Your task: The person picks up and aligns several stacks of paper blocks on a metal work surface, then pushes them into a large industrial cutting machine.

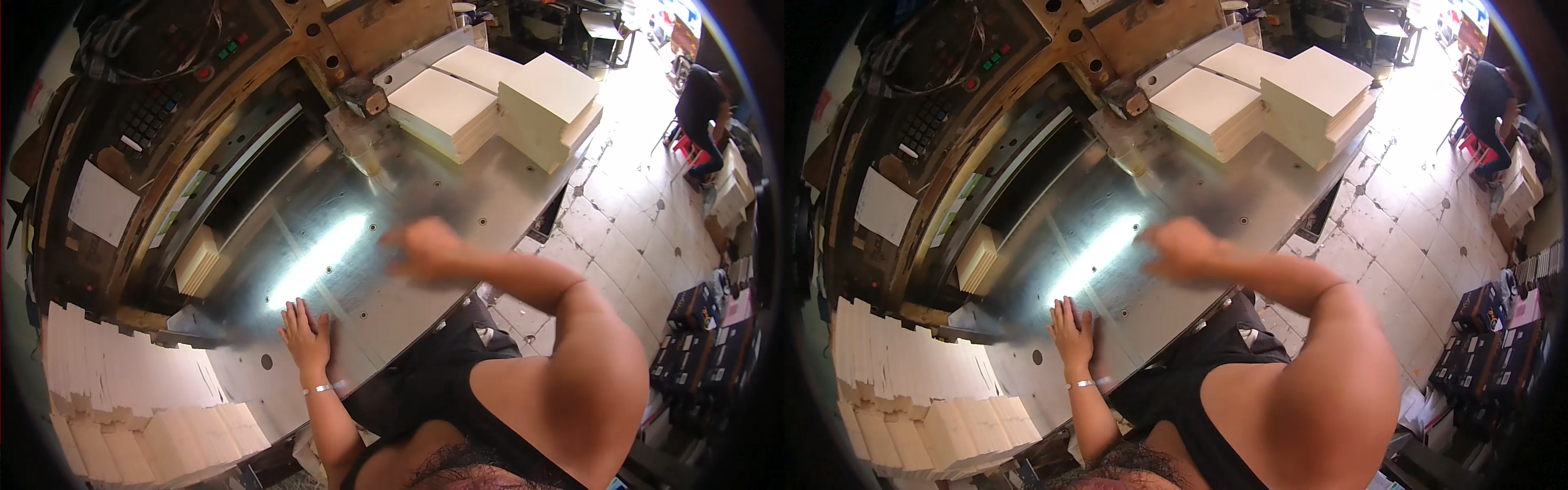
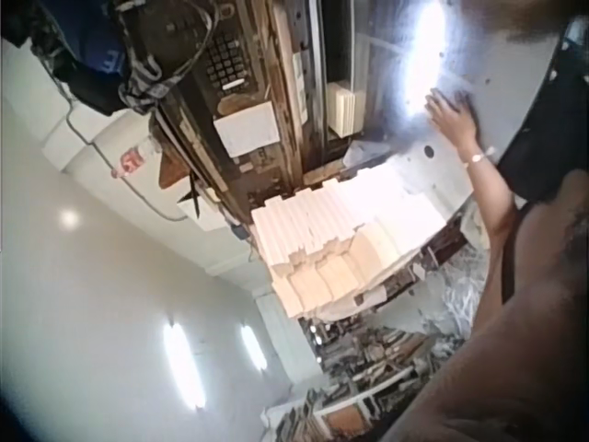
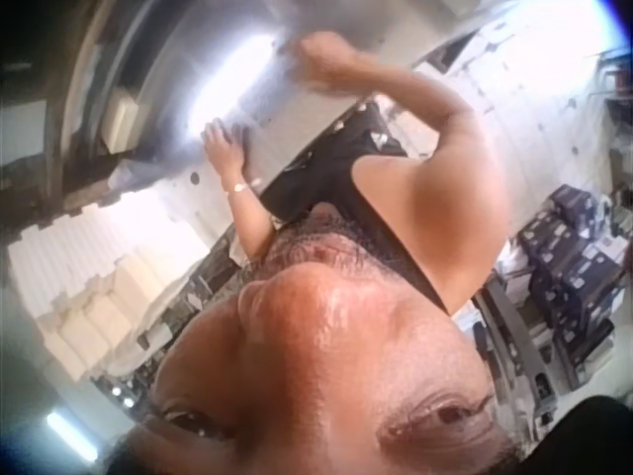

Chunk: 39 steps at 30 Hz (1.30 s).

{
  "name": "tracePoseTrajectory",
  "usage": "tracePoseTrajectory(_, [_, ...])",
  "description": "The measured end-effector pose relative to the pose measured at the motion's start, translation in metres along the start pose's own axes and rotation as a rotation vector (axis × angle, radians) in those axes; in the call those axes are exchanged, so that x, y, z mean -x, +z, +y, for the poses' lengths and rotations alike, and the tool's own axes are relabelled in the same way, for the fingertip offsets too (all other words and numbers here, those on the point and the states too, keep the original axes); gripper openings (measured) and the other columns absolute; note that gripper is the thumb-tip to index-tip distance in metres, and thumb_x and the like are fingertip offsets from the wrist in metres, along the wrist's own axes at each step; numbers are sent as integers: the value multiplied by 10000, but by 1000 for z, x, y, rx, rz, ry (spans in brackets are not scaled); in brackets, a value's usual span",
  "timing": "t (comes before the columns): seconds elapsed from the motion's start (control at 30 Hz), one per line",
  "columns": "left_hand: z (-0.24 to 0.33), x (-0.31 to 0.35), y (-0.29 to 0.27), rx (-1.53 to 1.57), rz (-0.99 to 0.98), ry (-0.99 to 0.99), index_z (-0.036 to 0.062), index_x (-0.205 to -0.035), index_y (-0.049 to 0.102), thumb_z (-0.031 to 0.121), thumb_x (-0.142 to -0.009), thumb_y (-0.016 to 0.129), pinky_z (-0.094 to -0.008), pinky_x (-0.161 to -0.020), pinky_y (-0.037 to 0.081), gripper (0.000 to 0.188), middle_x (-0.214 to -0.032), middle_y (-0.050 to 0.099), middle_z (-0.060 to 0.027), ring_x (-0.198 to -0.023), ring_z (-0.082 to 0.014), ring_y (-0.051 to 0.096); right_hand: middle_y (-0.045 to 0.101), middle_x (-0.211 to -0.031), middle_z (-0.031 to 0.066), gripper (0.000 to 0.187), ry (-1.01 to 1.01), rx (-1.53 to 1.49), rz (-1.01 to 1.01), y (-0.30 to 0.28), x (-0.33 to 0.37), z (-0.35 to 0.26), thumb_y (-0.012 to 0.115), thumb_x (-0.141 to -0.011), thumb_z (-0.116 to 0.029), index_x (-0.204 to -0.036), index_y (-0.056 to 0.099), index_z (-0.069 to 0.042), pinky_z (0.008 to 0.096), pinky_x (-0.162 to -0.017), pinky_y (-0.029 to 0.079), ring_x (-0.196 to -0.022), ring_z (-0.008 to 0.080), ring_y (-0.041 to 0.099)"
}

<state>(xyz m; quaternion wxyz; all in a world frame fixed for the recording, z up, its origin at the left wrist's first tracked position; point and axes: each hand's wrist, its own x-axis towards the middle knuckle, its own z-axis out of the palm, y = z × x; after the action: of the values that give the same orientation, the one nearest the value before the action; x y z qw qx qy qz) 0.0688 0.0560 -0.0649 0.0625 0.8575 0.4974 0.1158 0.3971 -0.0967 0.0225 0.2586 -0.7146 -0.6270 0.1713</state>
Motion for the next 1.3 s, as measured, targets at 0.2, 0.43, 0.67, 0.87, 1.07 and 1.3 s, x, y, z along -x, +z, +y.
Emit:
tracePoseTrajectory(0.2, [2, -6, 5, 23, 14, 2, 98, -1564, 436, 502, -996, 559, -559, -1261, 123, 707, -1648, 351, -186, -1550, -378, 255, 547, -1438, 159, 584, 298, 797, 805, -163, -30, 127, 722, -848, -294, -1386, 557, -140, 551, -1127, 342, -1352, 336, 479])
tracePoseTrajectory(0.43, [6, -8, 6, 77, 71, -32, 85, -1537, 472, 430, -940, 656, -580, -1252, 159, 714, -1628, 386, -192, -1528, -384, 305, 650, -1287, 187, 487, 701, 988, 140, -199, -69, 179, 681, -878, -249, -1333, 653, -77, 534, -833, 547, -1192, 392, 589])
tracePoseTrajectory(0.67, [4, -4, 1, 56, 53, 1, 75, -1520, 486, 431, -935, 669, -577, -1254, 160, 709, -1627, 387, -183, -1526, -380, 309, 722, -1110, 280, 334, 701, 1248, 162, -184, -87, 205, 630, -926, -189, -1138, 751, 39, 611, -788, 598, -1076, 473, 635])
tracePoseTrajectory(0.87, [4, -2, 4, 75, 72, 10, 84, -1525, 482, 420, -950, 658, -590, -1245, 174, 689, -1631, 386, -172, -1530, -383, 301, 734, -1100, 251, 327, 708, 1279, 147, -191, -84, 200, 669, -887, -154, -1143, 751, 33, 570, -721, 627, -1047, 448, 659])
tracePoseTrajectory(1.07, [2, -3, 6, 117, 97, 8, 77, -1502, 507, 408, -922, 699, -583, -1244, 186, 695, -1620, 403, -175, -1522, -387, 314, 761, -1083, 169, 287, 711, 1129, 263, -208, -72, 189, 695, -863, -158, -1096, 775, -11, 497, -632, 614, -1048, 389, 663])
tracePoseTrajectory(1.3, [3, -4, 0, 135, 115, 26, 57, -1475, 537, 449, -899, 723, -592, -1242, 192, 722, -1586, 444, -186, -1507, -393, 338, 748, -1140, 116, 280, 692, 954, 502, -240, -42, 164, 725, -844, -152, -1108, 768, -70, 388, -851, 598, -1126, 338, 663])
